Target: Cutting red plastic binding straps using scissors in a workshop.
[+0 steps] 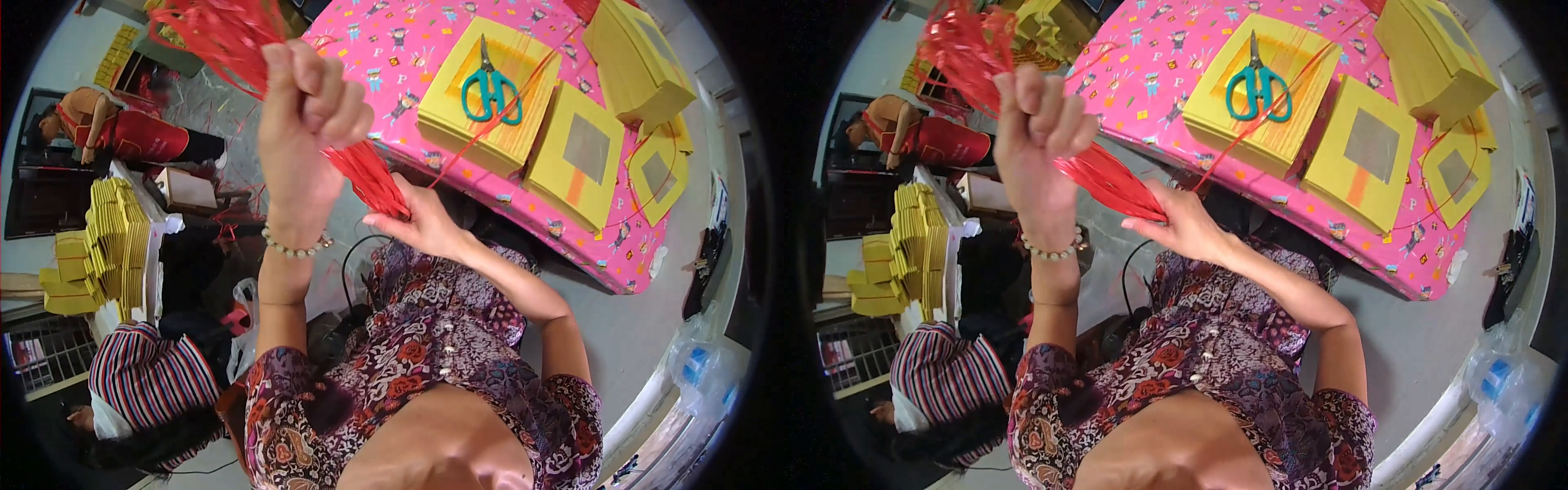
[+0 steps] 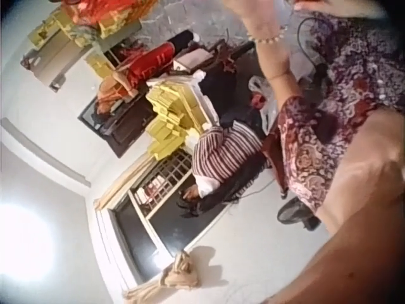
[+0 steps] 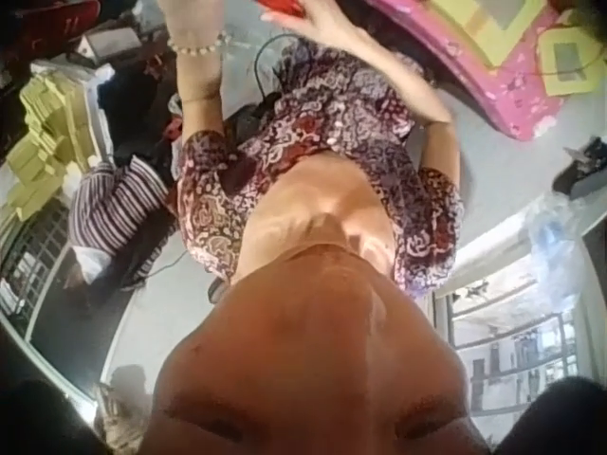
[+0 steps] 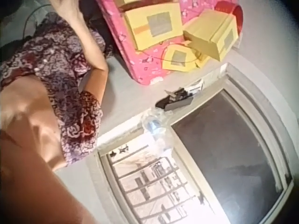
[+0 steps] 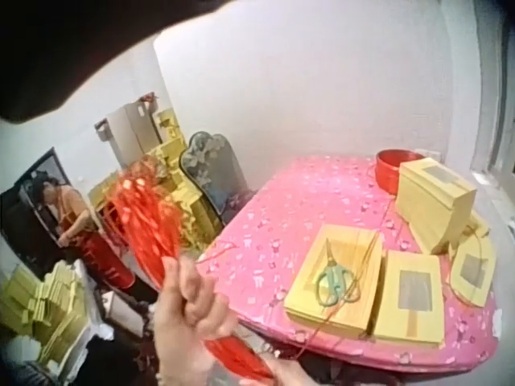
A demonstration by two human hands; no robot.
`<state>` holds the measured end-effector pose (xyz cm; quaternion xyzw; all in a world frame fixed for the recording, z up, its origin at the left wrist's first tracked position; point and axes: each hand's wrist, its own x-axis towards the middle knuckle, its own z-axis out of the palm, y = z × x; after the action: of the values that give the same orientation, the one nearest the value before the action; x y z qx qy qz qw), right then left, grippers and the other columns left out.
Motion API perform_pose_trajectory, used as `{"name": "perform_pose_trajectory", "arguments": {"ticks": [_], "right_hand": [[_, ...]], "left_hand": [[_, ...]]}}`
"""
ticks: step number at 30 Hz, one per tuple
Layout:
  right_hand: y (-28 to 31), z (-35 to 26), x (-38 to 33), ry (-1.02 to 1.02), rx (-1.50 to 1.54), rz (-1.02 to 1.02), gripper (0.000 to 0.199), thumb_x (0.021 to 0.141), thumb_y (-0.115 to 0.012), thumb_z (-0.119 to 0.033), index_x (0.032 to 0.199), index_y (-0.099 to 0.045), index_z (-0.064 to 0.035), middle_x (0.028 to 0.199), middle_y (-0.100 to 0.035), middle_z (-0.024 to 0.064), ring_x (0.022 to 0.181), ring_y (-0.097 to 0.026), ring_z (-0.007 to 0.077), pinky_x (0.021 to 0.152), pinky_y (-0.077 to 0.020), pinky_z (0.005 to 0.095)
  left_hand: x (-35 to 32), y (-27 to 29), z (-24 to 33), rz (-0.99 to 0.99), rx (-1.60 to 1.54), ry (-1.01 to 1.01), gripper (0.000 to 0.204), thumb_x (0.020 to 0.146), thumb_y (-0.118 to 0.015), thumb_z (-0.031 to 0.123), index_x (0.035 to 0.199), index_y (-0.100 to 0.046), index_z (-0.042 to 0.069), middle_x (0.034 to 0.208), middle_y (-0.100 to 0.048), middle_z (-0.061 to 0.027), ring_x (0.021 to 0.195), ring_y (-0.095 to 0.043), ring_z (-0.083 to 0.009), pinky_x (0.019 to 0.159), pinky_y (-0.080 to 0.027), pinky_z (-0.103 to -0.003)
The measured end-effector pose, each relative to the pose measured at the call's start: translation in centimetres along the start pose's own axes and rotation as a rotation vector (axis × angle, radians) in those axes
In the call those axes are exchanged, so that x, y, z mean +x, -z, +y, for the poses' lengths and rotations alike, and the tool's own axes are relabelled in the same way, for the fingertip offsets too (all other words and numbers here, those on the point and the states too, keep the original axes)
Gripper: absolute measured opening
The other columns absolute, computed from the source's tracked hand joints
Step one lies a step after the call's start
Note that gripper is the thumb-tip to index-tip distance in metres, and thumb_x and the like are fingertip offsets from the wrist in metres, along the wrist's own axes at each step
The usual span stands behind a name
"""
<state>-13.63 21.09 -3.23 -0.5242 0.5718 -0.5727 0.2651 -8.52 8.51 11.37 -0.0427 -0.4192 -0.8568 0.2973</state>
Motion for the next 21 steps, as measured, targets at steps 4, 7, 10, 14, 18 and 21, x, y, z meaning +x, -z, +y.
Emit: {"name": "perform_pose_trajectory", "arguments": {"ticks": [4, 7, 10, 14, 18, 21], "right_hand": [[0.4, -0.3, 0.3, -0.106, 0.052, -0.101, 0.029, 0.079, -0.069, -0.014, 0.101, -0.054, -0.0018, 0.074, -0.052, 0.0053, 0.064, -0.049, 0.0091, 0.063, -0.0443, 0.0265], [1.1, -0.2, 0.4, 0.026, -0.098, -0.053, 0.027, 0.075, -0.068, -0.008, 0.097, -0.053, -0.0016, 0.075, -0.053, 0.0083, 0.065, -0.055, 0.0179, 0.062, -0.0456, 0.0307], [2.0, -1.0, 0.4, 0.141, -0.338, 0.042, 0.029, 0.070, -0.066, -0.004, 0.092, -0.047, -0.0016, 0.081, -0.052, 0.0131, 0.078, -0.055, 0.0343, 0.067, -0.0445, 0.0407], [2.5, 1.7, -2.1, -0.047, -0.436, -0.041, 0.031, 0.072, -0.064, -0.004, 0.096, -0.045, -0.0027, 0.086, -0.053, 0.0147, 0.084, -0.055, 0.0354, 0.071, -0.0445, 0.0418], [2.9, 8.5, -6.5, -0.055, -0.426, -0.079, 0.033, 0.074, -0.064, -0.005, 0.099, -0.043, -0.0045, 0.085, -0.055, 0.0160, 0.087, -0.054, 0.0358, 0.074, -0.0439, 0.0426], [3.9, 11.5, -8.4, -0.177, -0.416, 0.021, 0.030, 0.078, -0.060, -0.006, 0.103, -0.044, -0.0031, 0.092, -0.055, 0.0199, 0.089, -0.054, 0.0382, 0.078, -0.0428, 0.0456]], "left_hand": [[0.2, 0.4, 2.4, -0.047, -0.054, -0.016, 0.036, 0.099, -0.034, 0.038, 0.075, -0.042, 0.012, 0.055, -0.023, 0.0068, 0.044, -0.018, -0.0043, 0.041, -0.017, -0.021], [0.4, 0.0, 4.0, -0.043, -0.014, -0.098, 0.036, 0.098, -0.035, 0.039, 0.075, -0.042, 0.012, 0.056, -0.024, 0.0066, 0.044, -0.018, -0.0043, 0.041, -0.017, -0.021], [0.3, 0.1, 6.4, -0.119, -0.054, -0.154, 0.031, 0.098, -0.037, 0.028, 0.072, -0.041, 0.011, 0.056, -0.025, 0.0055, 0.045, -0.019, -0.0049, 0.041, -0.017, -0.022], [-0.8, -0.6, 11.7, -0.248, -0.157, -0.331, 0.032, 0.091, -0.038, 0.008, 0.060, -0.032, 0.012, 0.053, -0.027, 0.0037, 0.042, -0.022, -0.0061, 0.039, -0.019, -0.023], [-2.9, 1.6, 18.4, -0.136, -0.109, -0.511, 0.032, 0.084, -0.035, 0.002, 0.056, -0.029, 0.014, 0.048, -0.024, 0.0039, 0.039, -0.020, -0.0062, 0.040, -0.019, -0.022], [-2.2, 3.8, 19.4, -0.219, 0.016, -0.412, 0.033, 0.087, -0.038, 0.004, 0.056, -0.029, 0.012, 0.049, -0.027, 0.0034, 0.040, -0.021, -0.0064, 0.039, -0.019, -0.023]]}}
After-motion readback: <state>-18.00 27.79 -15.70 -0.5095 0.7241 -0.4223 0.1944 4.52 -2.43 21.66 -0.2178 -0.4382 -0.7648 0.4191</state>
